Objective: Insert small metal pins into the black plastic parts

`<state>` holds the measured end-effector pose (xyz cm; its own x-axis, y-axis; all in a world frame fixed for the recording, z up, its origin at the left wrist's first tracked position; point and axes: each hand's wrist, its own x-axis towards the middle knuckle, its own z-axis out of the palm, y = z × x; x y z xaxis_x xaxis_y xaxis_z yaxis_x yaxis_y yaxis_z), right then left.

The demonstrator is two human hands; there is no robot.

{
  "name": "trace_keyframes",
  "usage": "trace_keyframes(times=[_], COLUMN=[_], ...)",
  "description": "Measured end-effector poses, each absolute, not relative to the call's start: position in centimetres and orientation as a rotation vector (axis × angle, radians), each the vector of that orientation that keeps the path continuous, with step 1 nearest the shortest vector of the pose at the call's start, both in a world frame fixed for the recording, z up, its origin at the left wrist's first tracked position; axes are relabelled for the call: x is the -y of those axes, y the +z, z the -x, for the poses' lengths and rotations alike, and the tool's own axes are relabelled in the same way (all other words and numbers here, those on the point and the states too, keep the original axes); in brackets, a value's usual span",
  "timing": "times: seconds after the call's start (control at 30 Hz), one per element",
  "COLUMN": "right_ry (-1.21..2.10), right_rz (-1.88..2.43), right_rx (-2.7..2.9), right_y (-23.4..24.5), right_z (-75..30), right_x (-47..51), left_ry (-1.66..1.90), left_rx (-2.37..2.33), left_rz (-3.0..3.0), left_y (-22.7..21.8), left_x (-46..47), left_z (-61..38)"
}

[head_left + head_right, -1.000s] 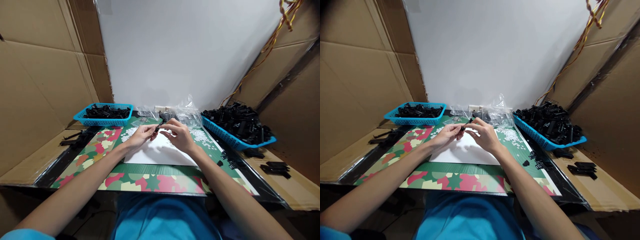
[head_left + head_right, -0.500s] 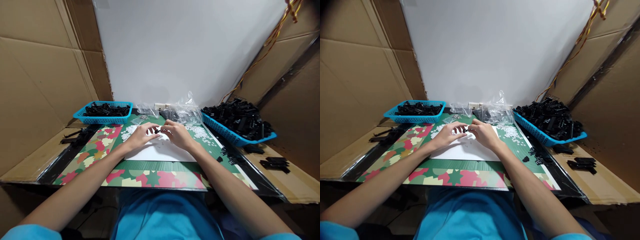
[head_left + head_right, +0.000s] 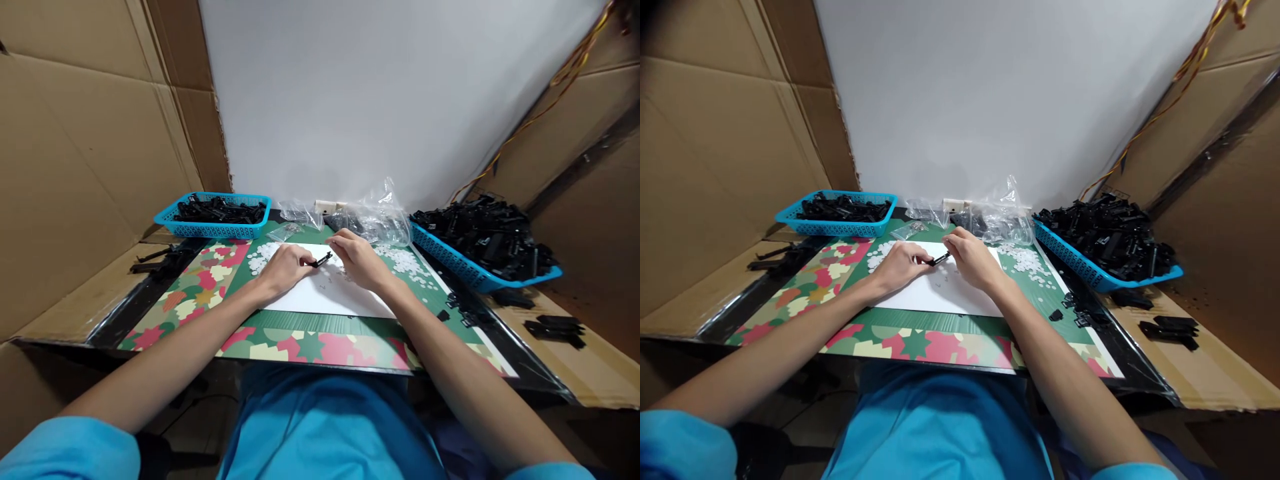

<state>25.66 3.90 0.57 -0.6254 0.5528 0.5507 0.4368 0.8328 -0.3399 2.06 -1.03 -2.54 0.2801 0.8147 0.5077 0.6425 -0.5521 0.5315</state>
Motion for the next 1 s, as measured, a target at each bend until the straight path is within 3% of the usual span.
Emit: trace_keyframes(times=[0.13, 0.33, 1.0], right_ry=[0.245, 0.987, 0.903], right_rz=[0.836, 0.741, 0.801], right_rx=[2.215, 1.839, 1.95], right_y=[1.6, 1.1, -0.1], right_z=[-24.9, -23.1, -22.3], right_x=[-3.0, -3.1, -3.9], left_ry=[1.112, 1.071, 0.99], left_rx=[-1.358, -1.386, -1.397], left_rz=[-2.38, -2.44, -2.525], left_y=[-2.7, -2.6, -2.3], left_x=[1.0, 1.1, 1.3], left_z=[-2.3, -2.5, -2.7])
